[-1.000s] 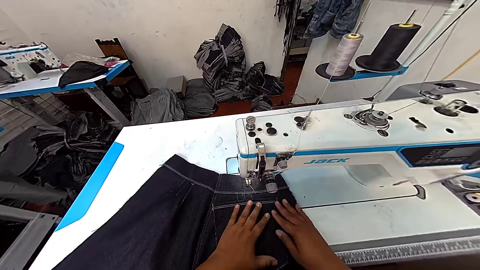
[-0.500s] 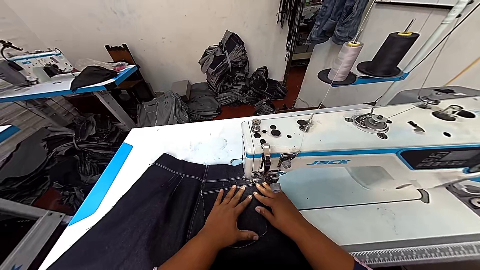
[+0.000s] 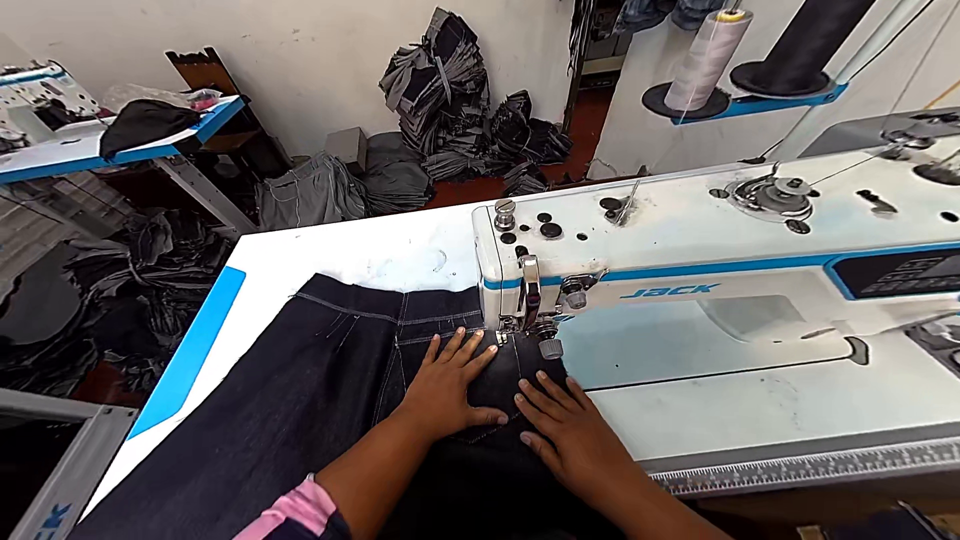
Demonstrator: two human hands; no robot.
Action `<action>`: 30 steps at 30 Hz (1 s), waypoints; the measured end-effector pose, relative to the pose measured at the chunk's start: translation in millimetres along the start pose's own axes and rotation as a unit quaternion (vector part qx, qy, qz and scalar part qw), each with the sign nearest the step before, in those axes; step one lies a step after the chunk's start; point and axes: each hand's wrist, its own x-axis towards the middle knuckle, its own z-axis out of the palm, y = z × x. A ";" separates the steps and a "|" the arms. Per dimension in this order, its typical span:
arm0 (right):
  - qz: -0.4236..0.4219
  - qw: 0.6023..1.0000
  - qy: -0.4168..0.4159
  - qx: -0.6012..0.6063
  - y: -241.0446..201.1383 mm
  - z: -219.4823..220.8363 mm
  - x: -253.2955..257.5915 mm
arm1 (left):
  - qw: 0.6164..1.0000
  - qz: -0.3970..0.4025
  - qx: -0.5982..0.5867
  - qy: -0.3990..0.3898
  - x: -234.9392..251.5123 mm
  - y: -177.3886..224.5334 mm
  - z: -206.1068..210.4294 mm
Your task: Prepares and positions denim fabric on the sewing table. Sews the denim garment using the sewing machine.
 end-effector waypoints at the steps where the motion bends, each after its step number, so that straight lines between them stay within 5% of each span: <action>1: 0.003 1.000 -0.017 0.009 3.2 -2.9 5.2 | 1.000 -0.002 0.001 0.001 4.1 -2.3 -1.8; 17: -0.010 1.000 -0.010 0.013 45.0 -7.3 73.6 | 0.995 0.008 0.003 0.098 60.8 -32.9 -28.6; 21: 0.047 0.995 -0.091 -0.011 13.4 -16.1 62.2 | 0.995 0.072 0.043 0.044 64.7 -42.5 -38.3; 24: -0.090 0.978 -0.183 0.052 -43.5 -10.5 22.1 | 0.972 0.211 0.106 0.000 69.8 -66.7 -50.4; 26: -0.208 0.971 -0.112 0.040 -50.0 7.0 1.3 | 0.962 0.253 0.097 0.028 74.1 -78.0 -42.5; 30: -0.221 0.972 0.006 0.076 -7.4 -6.2 -7.4 | 0.985 0.142 0.081 0.055 49.8 -58.7 -27.6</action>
